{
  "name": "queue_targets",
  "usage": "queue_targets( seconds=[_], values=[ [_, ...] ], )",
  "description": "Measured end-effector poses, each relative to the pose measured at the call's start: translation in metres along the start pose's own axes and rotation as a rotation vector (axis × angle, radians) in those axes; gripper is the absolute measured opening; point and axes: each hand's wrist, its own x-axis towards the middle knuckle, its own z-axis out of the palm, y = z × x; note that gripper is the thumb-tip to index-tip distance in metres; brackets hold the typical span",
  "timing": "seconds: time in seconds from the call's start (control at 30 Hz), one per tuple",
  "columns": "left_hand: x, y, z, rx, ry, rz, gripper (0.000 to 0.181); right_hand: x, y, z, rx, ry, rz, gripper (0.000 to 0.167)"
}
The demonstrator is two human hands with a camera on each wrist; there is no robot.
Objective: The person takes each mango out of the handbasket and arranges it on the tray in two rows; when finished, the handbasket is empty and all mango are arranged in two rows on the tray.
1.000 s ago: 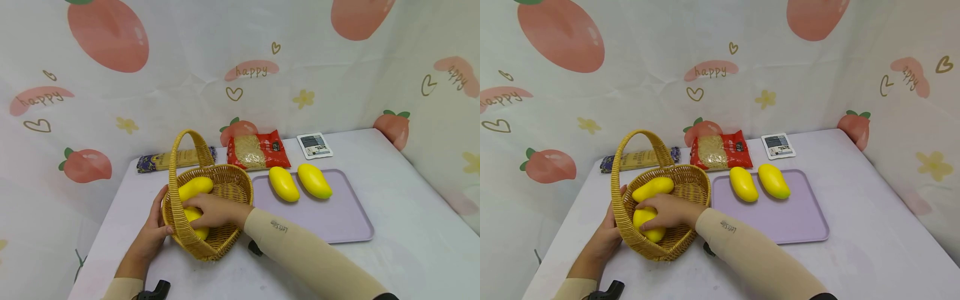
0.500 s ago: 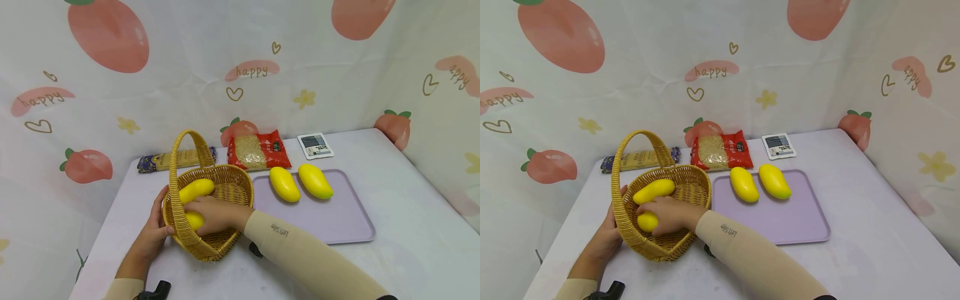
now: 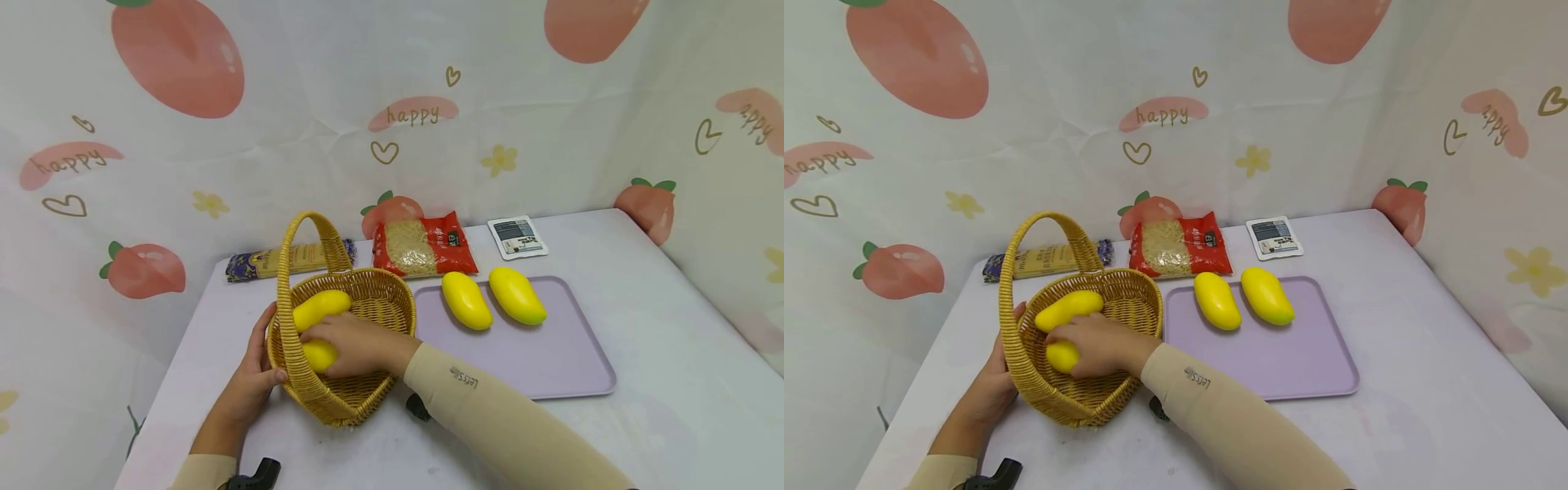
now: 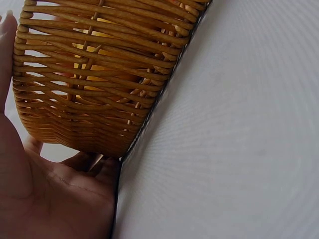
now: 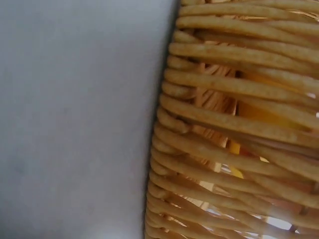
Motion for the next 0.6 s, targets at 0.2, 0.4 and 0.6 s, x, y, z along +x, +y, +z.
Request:
queue_targets(
  seconds=[0.2, 0.4, 0.6],
  values=[
    [-0.001, 0.0, -0.001, -0.003, -0.005, 0.003, 0.111, -0.002, -0.001, -0.002, -0.006, 0.001, -0.001, 0.063],
    [-0.001, -0.001, -0.002, 0.009, -0.007, 0.003, 0.11, -0.007, 0.0, -0.012, 0.043, 0.004, -0.008, 0.068],
    [0.0, -0.001, -0.001, 0.028, 0.008, -0.009, 0.109, -0.02, 0.0, -0.025, 0.141, 0.055, -0.011, 0.07]
  ],
)
